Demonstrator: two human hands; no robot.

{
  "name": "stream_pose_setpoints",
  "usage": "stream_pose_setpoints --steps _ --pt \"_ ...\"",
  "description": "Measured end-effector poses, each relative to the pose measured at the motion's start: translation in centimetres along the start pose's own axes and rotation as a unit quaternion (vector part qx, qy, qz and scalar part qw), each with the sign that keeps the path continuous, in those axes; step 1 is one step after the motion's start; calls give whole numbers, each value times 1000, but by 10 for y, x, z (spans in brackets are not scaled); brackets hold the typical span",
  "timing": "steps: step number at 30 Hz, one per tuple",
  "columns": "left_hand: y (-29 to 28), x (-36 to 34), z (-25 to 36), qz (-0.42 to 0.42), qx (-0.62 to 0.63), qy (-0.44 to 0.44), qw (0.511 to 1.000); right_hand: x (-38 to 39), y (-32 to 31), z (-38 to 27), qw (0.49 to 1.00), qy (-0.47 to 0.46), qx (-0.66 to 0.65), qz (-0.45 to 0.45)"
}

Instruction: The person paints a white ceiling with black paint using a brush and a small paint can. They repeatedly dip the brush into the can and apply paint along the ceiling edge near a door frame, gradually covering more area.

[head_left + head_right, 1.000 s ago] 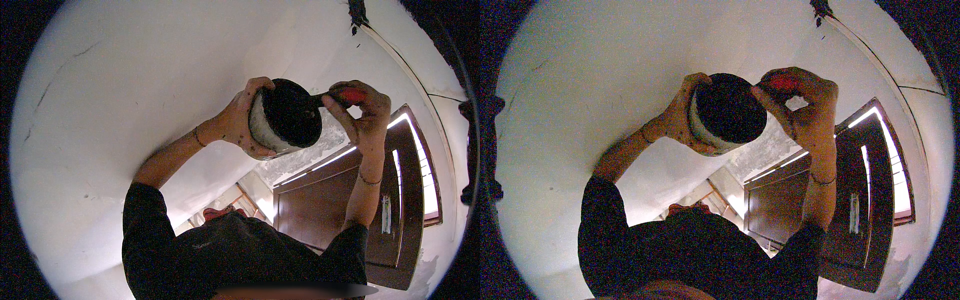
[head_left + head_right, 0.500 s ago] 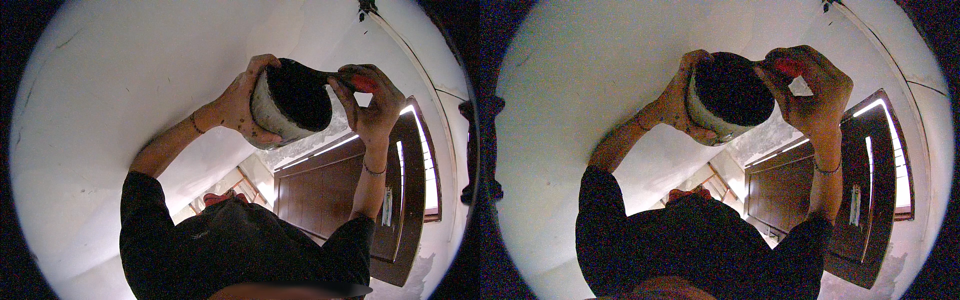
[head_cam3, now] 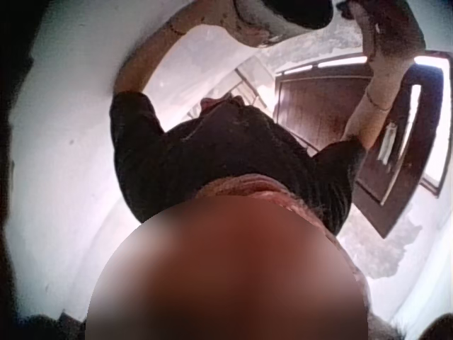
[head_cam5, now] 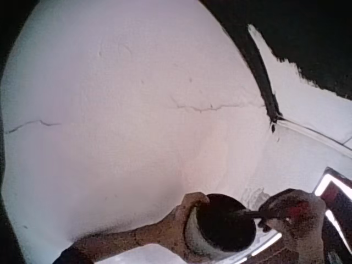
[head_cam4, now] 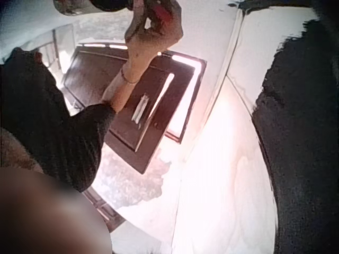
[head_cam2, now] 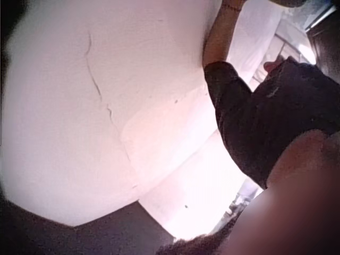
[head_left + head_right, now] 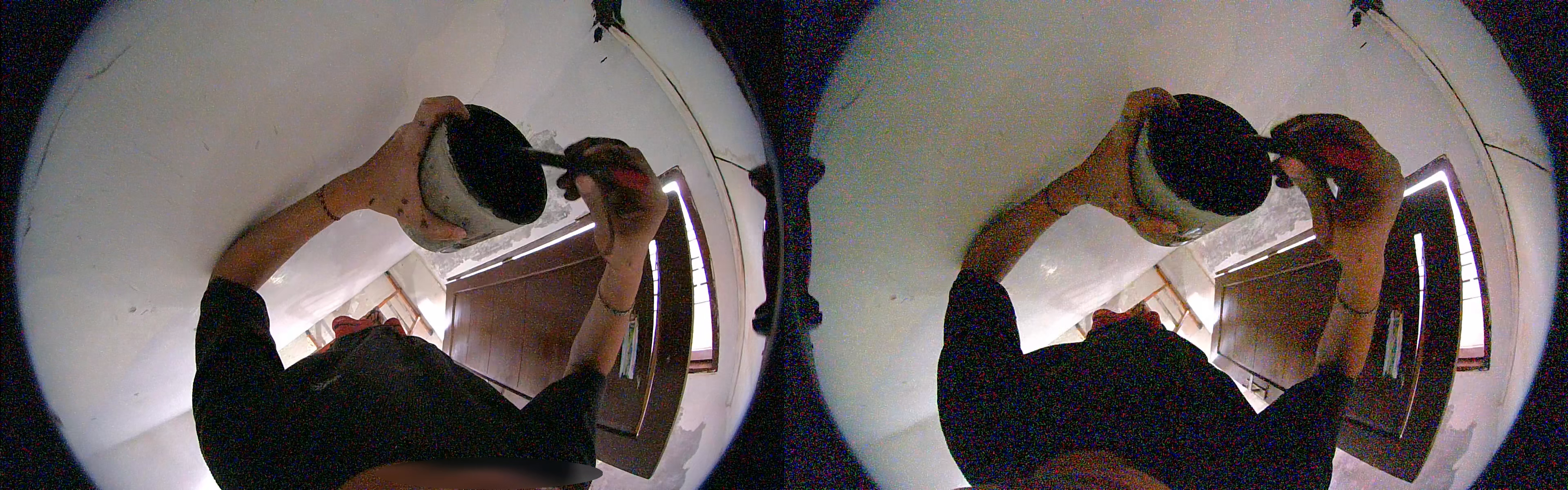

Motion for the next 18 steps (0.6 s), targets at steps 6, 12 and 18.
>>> stream_pose_setpoints --steps 6,12,18 --pt "1 1 -7 4 31 -12 999 6 -11 -2 998 -53 -4 24" --pt "3 3 -6 -20 64 -26 997 3 -2 -11 994 -96 38 -23" --pt "-1 0 -1 -22 61 -20 998 7 4 -40 955 -223 189 60"
Point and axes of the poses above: each hand's wrist, its own x-axis away from the middle knuckle, its own y-axis out of the palm, z = x × y, the point moved 10 cm from there along -x, towards the middle knuckle, and after that the axes turned 9 degrees about x, right-handed, at the moved point
